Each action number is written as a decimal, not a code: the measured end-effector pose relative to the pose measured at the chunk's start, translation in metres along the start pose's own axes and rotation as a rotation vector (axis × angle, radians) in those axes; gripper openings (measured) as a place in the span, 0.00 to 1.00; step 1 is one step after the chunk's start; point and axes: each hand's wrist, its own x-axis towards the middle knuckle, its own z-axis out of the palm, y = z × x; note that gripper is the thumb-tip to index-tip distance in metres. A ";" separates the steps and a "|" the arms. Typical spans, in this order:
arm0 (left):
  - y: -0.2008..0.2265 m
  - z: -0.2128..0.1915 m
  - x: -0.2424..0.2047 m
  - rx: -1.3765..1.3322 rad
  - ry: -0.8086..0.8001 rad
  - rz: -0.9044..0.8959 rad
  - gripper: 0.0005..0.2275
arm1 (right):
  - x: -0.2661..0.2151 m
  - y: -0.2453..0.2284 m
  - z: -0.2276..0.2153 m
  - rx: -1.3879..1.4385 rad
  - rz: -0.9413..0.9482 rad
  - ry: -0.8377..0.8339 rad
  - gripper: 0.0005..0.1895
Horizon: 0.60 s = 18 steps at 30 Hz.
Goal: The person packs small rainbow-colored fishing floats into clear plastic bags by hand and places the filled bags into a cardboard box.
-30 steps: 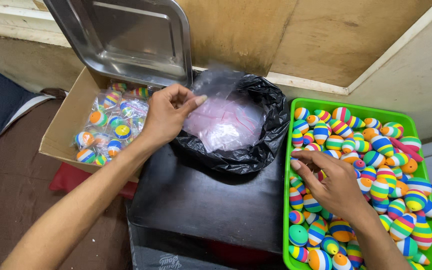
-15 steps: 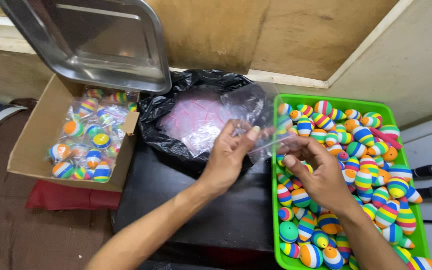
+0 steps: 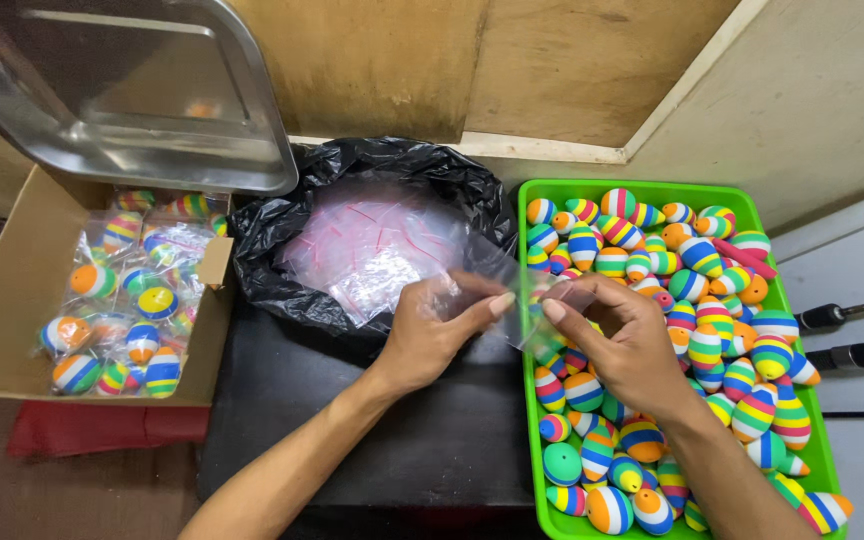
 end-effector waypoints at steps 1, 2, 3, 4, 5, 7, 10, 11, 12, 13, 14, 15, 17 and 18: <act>-0.002 -0.001 -0.001 0.002 0.027 0.013 0.08 | 0.000 -0.001 0.001 0.005 -0.004 0.004 0.04; -0.001 -0.001 -0.002 0.000 0.026 0.012 0.08 | 0.000 -0.002 0.003 0.003 -0.003 0.005 0.04; -0.001 0.000 -0.003 -0.005 0.018 0.026 0.07 | 0.001 -0.004 0.004 0.011 -0.004 0.035 0.04; -0.001 0.001 -0.004 -0.009 0.009 0.039 0.06 | 0.002 -0.006 0.005 0.019 -0.005 0.064 0.04; -0.001 -0.001 -0.005 -0.011 0.008 0.039 0.06 | 0.003 -0.001 0.004 0.017 -0.003 0.065 0.04; -0.002 -0.004 -0.007 -0.046 -0.017 0.018 0.08 | 0.005 0.009 0.001 -0.018 0.000 0.078 0.05; 0.002 -0.009 -0.011 -0.108 -0.002 -0.028 0.09 | 0.001 0.013 -0.002 -0.080 -0.018 0.096 0.05; 0.001 -0.010 -0.010 -0.110 -0.005 -0.029 0.09 | 0.000 0.014 -0.002 -0.082 -0.016 0.098 0.05; 0.000 -0.010 -0.010 -0.104 -0.007 -0.028 0.08 | 0.000 0.014 -0.002 -0.108 -0.011 0.102 0.06; -0.002 -0.011 -0.010 -0.099 -0.010 -0.028 0.08 | -0.001 0.015 -0.003 -0.135 -0.004 0.106 0.06; -0.007 -0.013 -0.010 -0.101 -0.012 -0.030 0.08 | -0.002 0.017 -0.004 -0.137 -0.001 0.108 0.06; -0.013 -0.016 -0.011 -0.063 -0.024 -0.007 0.07 | -0.003 0.019 -0.005 -0.157 -0.013 0.104 0.09; -0.018 -0.018 -0.012 -0.026 -0.038 0.016 0.07 | -0.004 0.023 -0.005 -0.179 -0.025 0.103 0.12; -0.017 -0.017 -0.013 -0.057 -0.038 0.009 0.06 | -0.005 0.025 -0.005 -0.204 -0.026 0.117 0.14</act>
